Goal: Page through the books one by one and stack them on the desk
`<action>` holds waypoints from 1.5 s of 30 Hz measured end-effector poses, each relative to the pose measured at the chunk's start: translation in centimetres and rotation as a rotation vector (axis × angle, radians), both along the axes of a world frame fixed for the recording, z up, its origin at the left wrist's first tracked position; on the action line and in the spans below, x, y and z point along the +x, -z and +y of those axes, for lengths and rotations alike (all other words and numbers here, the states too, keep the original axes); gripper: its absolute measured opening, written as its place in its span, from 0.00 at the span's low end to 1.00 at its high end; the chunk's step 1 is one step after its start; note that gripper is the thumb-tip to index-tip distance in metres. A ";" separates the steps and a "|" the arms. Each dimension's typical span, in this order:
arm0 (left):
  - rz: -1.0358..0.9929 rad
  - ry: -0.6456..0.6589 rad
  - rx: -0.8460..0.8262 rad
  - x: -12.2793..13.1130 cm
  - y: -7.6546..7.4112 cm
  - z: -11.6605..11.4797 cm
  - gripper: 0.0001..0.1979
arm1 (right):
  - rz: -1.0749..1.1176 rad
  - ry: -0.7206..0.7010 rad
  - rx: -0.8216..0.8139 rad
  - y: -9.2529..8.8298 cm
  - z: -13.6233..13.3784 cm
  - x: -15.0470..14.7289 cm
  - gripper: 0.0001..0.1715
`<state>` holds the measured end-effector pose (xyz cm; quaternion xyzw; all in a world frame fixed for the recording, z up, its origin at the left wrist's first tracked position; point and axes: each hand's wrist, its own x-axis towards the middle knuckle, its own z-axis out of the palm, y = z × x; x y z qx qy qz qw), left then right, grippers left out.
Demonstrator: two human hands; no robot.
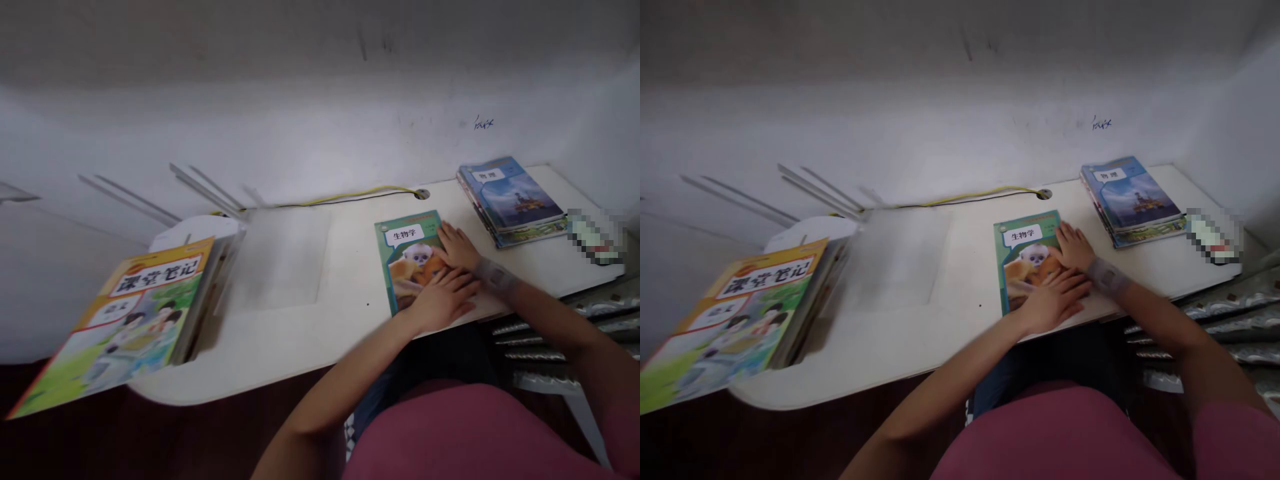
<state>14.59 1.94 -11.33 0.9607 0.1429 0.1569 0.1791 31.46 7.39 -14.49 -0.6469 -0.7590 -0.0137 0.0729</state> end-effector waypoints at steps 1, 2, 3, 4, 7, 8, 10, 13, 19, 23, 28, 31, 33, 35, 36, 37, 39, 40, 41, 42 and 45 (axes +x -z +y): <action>-0.080 -0.079 -0.048 -0.9 -0.1 0.4 0.22 | -0.004 -0.011 -0.002 0.4 -2.4 0.3 0.35; -0.175 -0.208 -0.108 -2.0 -0.1 0.8 0.21 | -0.006 -0.044 0.015 0.7 -4.8 0.5 0.34; -0.276 -0.371 -0.184 -3.3 0.0 1.3 0.21 | -0.004 -0.063 0.044 1.0 -7.0 0.6 0.35; -0.382 -0.553 -0.287 -4.6 0.2 1.7 0.22 | 0.000 -0.061 0.072 1.2 -8.9 0.7 0.35; -0.632 -0.903 -0.750 -8.1 0.9 2.7 0.24 | 0.008 -0.053 0.118 1.5 -13.1 0.5 0.35; -0.696 -0.936 -0.916 -8.9 1.0 2.8 0.24 | 0.006 -0.048 0.125 1.5 -13.8 0.3 0.35; -0.834 -0.948 -1.163 -9.7 0.9 2.8 0.21 | -0.003 -0.035 0.133 1.3 -14.4 0.0 0.38; -0.977 -0.910 -1.363 -9.6 0.0 2.1 0.16 | -0.006 -0.030 0.132 1.1 -14.3 -0.4 0.43; -0.590 -0.690 -1.586 -8.0 -1.0 -0.9 0.25 | 0.060 -0.033 0.106 0.8 -14.1 -0.5 0.44; -0.743 -0.729 -1.463 -7.4 -1.0 -1.2 0.28 | 0.293 -0.060 0.076 -0.1 -13.3 0.6 0.37; -0.856 -0.662 -1.509 -5.9 -2.8 1.7 0.26 | 0.607 0.090 0.195 -0.5 -11.5 2.5 0.30; -0.880 -0.571 -1.546 -2.2 -4.1 4.0 0.25 | 0.394 0.103 0.191 0.2 -11.0 2.3 0.28; -0.896 -0.498 -1.572 1.5 -4.7 5.3 0.24 | 0.237 0.088 0.170 0.7 -10.8 1.9 0.26; -0.905 -0.431 -1.604 5.6 -5.0 6.2 0.22 | 0.164 0.089 0.163 0.8 -10.8 1.5 0.24; -0.904 -0.410 -1.621 7.7 -5.1 6.6 0.21 | 0.153 0.091 0.160 0.9 -10.8 1.5 0.24; -0.893 -0.395 -1.644 9.7 -5.2 6.9 0.20 | 0.152 0.091 0.156 0.8 -10.7 1.4 0.24; -0.873 -0.395 -1.682 13.3 -5.2 7.4 0.19 | 0.159 0.096 0.151 0.7 -10.7 1.5 0.24; -0.864 -0.398 -1.696 14.8 -5.2 7.6 0.19 | 0.164 0.097 0.150 0.6 -10.7 1.5 0.24; -0.859 -0.401 -1.705 16.1 -5.1 7.8 0.19 | 0.171 0.096 0.149 0.5 -10.7 1.5 0.24; -0.854 -0.403 -1.711 17.2 -4.9 8.1 0.19 | 0.178 0.094 0.147 0.4 -10.7 1.5 0.24; -0.851 -0.418 -1.719 19.5 -4.3 8.7 0.21 | 0.194 0.084 0.138 0.1 -10.6 1.5 0.23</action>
